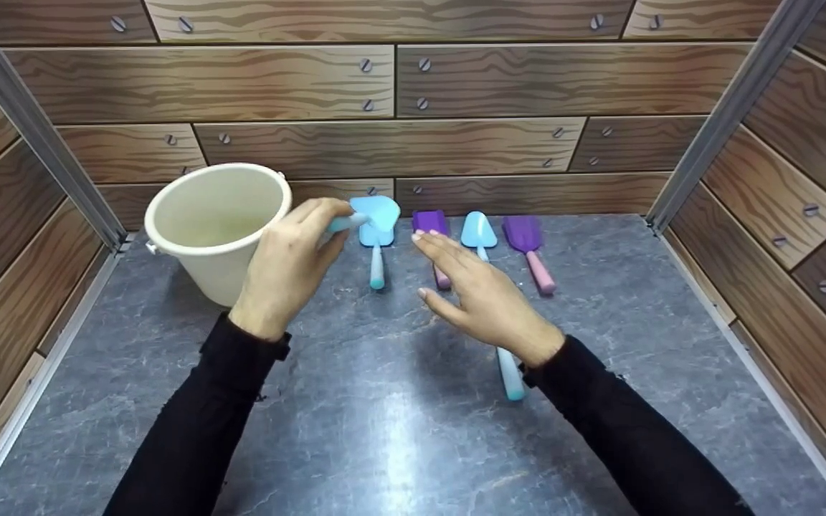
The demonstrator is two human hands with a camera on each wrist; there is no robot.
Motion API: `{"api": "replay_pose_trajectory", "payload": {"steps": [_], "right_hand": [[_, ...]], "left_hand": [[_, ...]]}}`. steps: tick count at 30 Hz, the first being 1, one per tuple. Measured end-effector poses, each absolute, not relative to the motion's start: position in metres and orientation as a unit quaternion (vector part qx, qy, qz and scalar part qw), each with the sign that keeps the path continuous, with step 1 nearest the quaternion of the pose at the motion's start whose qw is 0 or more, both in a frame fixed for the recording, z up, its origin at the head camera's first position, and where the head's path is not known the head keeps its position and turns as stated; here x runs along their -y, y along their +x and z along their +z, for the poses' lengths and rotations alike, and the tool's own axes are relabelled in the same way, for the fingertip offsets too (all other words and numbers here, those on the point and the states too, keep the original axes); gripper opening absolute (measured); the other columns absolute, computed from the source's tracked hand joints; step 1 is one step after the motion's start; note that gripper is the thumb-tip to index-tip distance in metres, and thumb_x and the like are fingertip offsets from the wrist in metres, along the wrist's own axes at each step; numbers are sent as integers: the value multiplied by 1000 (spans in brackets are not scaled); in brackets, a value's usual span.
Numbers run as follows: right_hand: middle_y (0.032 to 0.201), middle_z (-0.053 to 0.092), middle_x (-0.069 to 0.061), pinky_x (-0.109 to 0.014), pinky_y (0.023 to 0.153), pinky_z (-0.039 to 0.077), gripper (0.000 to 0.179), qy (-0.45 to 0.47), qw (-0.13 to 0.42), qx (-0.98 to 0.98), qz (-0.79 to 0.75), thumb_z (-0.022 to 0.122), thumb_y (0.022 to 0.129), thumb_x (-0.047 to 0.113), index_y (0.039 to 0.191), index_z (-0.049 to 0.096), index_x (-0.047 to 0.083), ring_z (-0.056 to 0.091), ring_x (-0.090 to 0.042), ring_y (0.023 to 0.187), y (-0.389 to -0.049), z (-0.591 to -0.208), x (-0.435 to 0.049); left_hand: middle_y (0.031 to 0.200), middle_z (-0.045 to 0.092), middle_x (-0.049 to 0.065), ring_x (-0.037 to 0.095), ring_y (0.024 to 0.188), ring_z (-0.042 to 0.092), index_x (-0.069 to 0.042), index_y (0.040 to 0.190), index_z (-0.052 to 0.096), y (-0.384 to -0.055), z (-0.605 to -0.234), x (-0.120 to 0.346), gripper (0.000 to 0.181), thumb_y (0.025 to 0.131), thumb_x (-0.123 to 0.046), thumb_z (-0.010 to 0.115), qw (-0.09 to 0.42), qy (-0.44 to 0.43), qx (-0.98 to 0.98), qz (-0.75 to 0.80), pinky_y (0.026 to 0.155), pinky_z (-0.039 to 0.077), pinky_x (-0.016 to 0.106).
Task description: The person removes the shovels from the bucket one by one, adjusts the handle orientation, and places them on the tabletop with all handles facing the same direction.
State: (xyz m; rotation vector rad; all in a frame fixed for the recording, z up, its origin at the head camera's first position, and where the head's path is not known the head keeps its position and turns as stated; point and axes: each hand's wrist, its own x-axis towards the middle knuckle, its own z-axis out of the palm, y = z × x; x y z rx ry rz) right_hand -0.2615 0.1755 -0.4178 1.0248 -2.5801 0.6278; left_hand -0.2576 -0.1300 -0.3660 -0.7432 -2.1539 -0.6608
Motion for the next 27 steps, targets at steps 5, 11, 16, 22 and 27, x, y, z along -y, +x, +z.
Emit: {"api": "replay_pose_trajectory", "payload": {"steps": [5, 11, 16, 22, 27], "right_hand": [[187, 49, -12, -59, 142, 46, 78, 350, 156, 895, 228, 73, 118, 35, 185, 38, 16, 49, -34, 174, -262, -417, -176], [184, 51, -19, -61, 140, 48, 76, 350, 160, 890, 243, 74, 118, 34, 183, 41, 14, 52, -38, 172, -262, -418, -175], [180, 56, -21, -62, 136, 53, 75, 353, 176, 885, 249, 76, 116, 29, 181, 44, 12, 57, -42, 167, -263, -420, -173], [176, 60, -22, -61, 134, 55, 72, 366, 196, 873, 255, 79, 114, 25, 178, 49, 9, 61, -44, 162, -265, -424, -170], [172, 65, -20, -58, 133, 57, 69, 371, 210, 868, 255, 82, 112, 23, 173, 54, 7, 66, -42, 158, -265, -428, -168]], "left_hand": [[126, 86, 14, 32, 121, 87, -6, 125, 80, -254, -373, 120, 22, 105, -1, 86, 370, -298, 840, -263, 109, 73, 43], [125, 87, 13, 30, 120, 87, -6, 125, 79, -250, -381, 110, 22, 105, -4, 87, 368, -310, 836, -264, 107, 73, 41], [121, 87, 11, 28, 118, 87, -7, 124, 78, -247, -386, 104, 24, 103, -3, 90, 367, -319, 834, -261, 103, 74, 39], [121, 87, 12, 30, 119, 88, -7, 123, 77, -243, -392, 97, 26, 102, -4, 91, 357, -328, 832, -270, 104, 74, 38], [121, 87, 12, 31, 119, 88, -7, 124, 77, -243, -398, 91, 28, 101, -4, 92, 352, -337, 829, -273, 104, 74, 39]]}}
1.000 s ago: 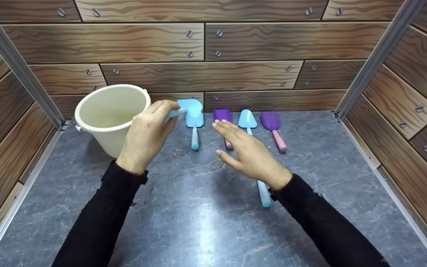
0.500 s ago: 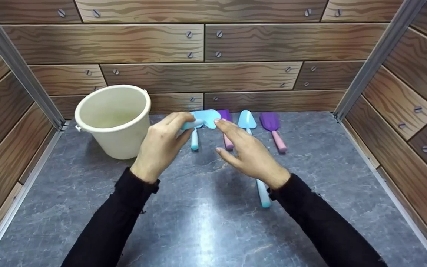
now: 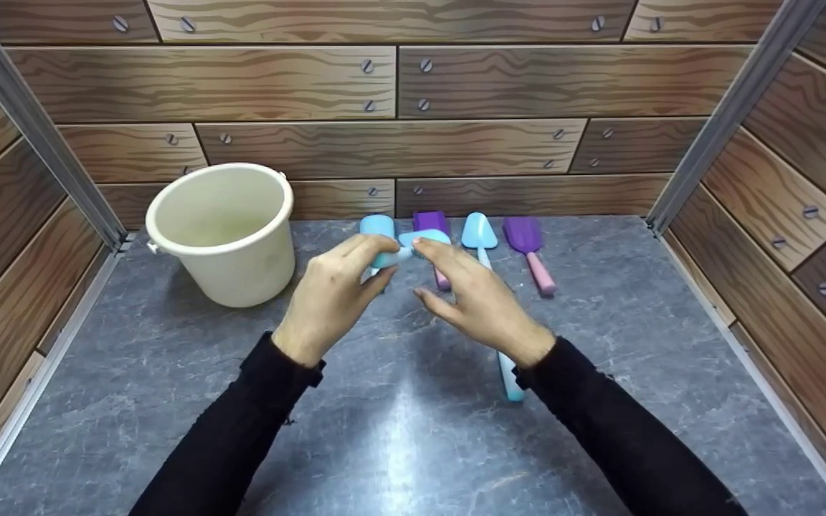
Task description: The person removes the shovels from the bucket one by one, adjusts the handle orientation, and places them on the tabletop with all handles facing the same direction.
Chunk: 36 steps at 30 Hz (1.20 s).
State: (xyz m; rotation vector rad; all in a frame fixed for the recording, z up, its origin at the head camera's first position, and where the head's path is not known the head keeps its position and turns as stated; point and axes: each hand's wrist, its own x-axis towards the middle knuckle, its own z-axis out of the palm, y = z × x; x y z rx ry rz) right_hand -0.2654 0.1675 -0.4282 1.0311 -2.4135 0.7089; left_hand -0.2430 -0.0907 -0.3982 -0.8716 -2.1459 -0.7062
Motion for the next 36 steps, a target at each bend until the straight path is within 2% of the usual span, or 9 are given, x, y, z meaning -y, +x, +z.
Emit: {"api": "replay_pose_trajectory", "payload": {"steps": [8, 17, 24, 32, 36], "right_hand": [[149, 77, -17, -45, 124, 65, 49, 377, 245, 835, 316, 86, 106, 5, 152, 70, 3, 77, -34, 139, -269, -430, -163], [125, 80, -14, -39, 108, 70, 24, 379, 292, 811, 337, 86, 106, 3, 128, 76, 3, 80, -29, 118, -273, -434, -164], [122, 81, -13, -39, 103, 72, 23, 396, 327, 804, 299, 87, 104, 0, 123, 76, 3, 80, -29, 114, -278, -437, -170], [119, 81, -15, -42, 100, 72, 33, 417, 377, 793, 235, 91, 95, -4, 122, 74, 2, 79, -32, 113, -286, -437, -180], [117, 79, -15, -41, 98, 72, 33, 421, 386, 790, 222, 92, 96, -3, 123, 73, 1, 79, -31, 110, -289, -437, -184]], "left_hand": [[121, 87, 11, 29, 119, 87, -6, 124, 77, -241, -407, 81, 26, 102, -5, 91, 345, -348, 816, -306, 105, 74, 37], [121, 87, 11, 27, 120, 87, -7, 124, 78, -237, -411, 70, 24, 103, -5, 90, 342, -360, 807, -320, 109, 72, 35], [124, 87, 11, 27, 124, 85, -6, 127, 79, -237, -411, 66, 25, 104, -6, 90, 329, -363, 808, -328, 111, 71, 34], [133, 86, 12, 27, 130, 84, -6, 135, 79, -239, -411, 59, 29, 108, -9, 86, 318, -366, 808, -334, 116, 69, 34], [135, 85, 13, 28, 131, 84, -4, 138, 78, -240, -410, 57, 31, 109, -10, 85, 318, -369, 808, -331, 116, 69, 35]]}}
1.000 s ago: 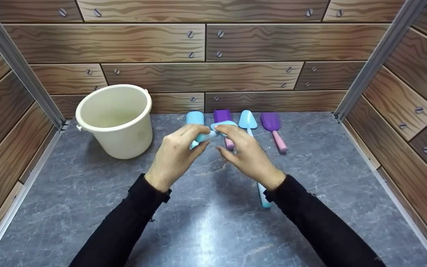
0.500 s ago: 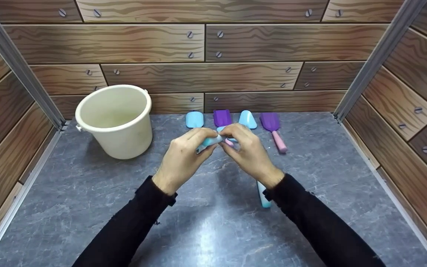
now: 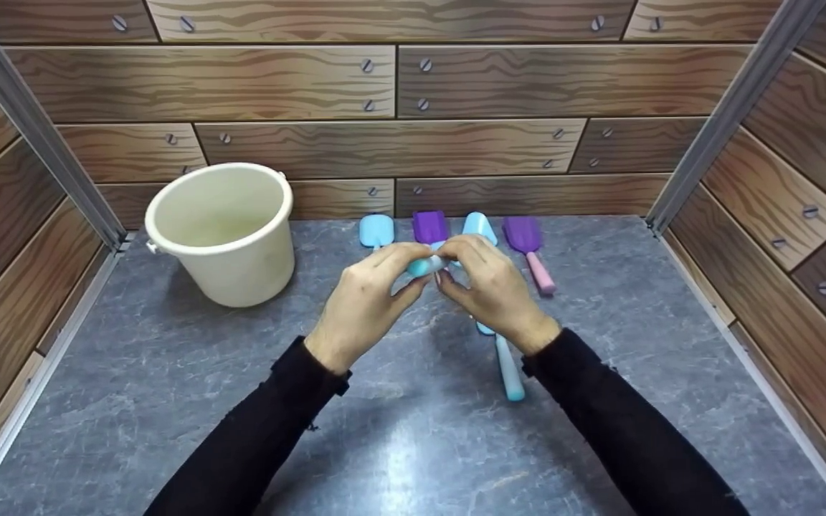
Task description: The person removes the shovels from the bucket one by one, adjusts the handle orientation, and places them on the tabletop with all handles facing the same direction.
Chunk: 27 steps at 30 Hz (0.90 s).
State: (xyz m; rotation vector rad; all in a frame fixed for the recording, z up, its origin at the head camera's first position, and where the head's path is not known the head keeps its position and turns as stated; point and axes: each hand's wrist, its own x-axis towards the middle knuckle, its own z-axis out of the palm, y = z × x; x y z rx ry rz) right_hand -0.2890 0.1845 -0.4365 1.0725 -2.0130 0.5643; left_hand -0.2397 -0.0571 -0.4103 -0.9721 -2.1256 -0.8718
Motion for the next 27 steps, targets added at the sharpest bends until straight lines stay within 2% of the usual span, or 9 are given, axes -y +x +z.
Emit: {"api": "replay_pose_trajectory", "payload": {"steps": [7, 11, 16, 20, 27], "right_hand": [[117, 79, -16, -45, 104, 71, 35, 408, 389, 796, 221, 91, 93, -6, 121, 71, 0, 79, -34, 112, -297, -435, -199], [116, 78, -17, -46, 101, 72, 37, 397, 390, 800, 225, 86, 88, -10, 120, 70, -1, 78, -35, 110, -302, -433, -211], [115, 76, -17, -44, 101, 69, 35, 376, 386, 809, 238, 83, 89, -11, 119, 68, -1, 76, -34, 108, -309, -431, -228], [115, 75, -18, -44, 102, 69, 33, 354, 381, 818, 245, 81, 92, -11, 120, 67, 0, 76, -35, 110, -312, -430, -241], [118, 75, -22, -54, 105, 67, 34, 315, 368, 837, 256, 79, 89, -10, 120, 66, -2, 75, -41, 114, -319, -429, -268]], "left_hand": [[137, 85, 13, 28, 132, 83, -3, 142, 77, -241, -409, 60, 35, 108, -6, 85, 320, -367, 813, -319, 115, 69, 35], [137, 85, 12, 27, 131, 83, -3, 143, 77, -242, -408, 63, 37, 107, -6, 86, 320, -360, 819, -312, 114, 70, 36], [138, 85, 13, 28, 132, 83, -2, 143, 77, -245, -411, 67, 38, 107, -5, 86, 315, -352, 826, -307, 114, 70, 37], [140, 85, 14, 29, 133, 83, -2, 145, 76, -247, -412, 72, 38, 109, -8, 84, 304, -344, 835, -303, 115, 69, 38], [148, 82, 14, 31, 139, 81, -4, 152, 73, -254, -417, 79, 42, 114, -20, 79, 283, -341, 864, -240, 119, 68, 44]]}}
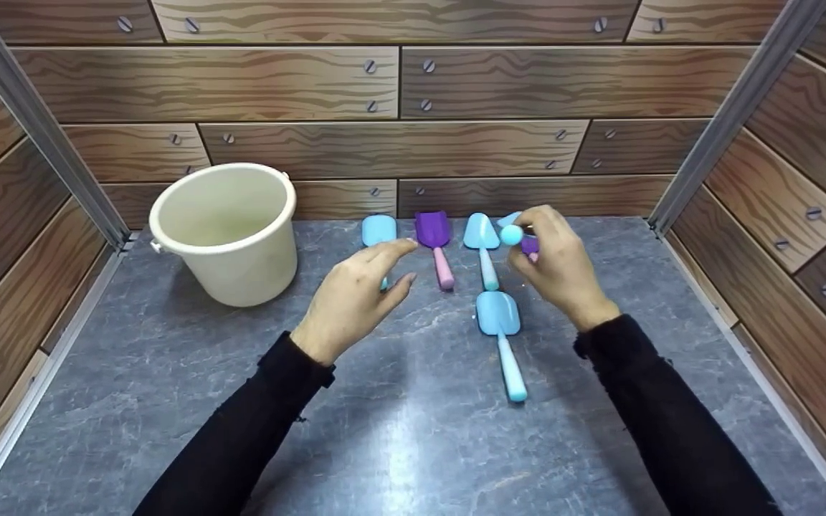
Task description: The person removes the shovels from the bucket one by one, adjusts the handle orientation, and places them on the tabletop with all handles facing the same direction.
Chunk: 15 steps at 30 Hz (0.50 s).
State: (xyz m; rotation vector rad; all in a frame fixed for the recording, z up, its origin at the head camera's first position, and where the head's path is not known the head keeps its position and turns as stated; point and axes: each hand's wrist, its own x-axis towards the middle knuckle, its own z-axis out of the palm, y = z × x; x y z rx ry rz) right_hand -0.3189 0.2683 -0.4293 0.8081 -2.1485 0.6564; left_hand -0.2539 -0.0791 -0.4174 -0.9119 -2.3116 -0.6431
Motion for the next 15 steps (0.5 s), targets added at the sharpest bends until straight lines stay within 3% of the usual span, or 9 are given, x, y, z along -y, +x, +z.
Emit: {"api": "replay_pose_trajectory", "payload": {"steps": [10, 15], "right_hand": [[118, 72, -26, -57, 107, 67, 34, 258, 352, 863, 253, 82, 92, -14, 120, 66, -5, 74, -43, 114, -330, -437, -307], [116, 71, -25, -52, 106, 64, 30, 234, 338, 872, 265, 78, 93, -13, 119, 65, -5, 73, -39, 112, -335, -442, -323]], "left_hand": [[158, 78, 12, 32, 146, 77, -8, 160, 68, -258, -424, 86, 53, 115, -34, 77, 252, -368, 879, -166, 124, 65, 52], [164, 74, 10, 31, 151, 73, -11, 165, 65, -259, -431, 87, 58, 115, -39, 77, 224, -375, 890, -133, 131, 60, 54]]}}
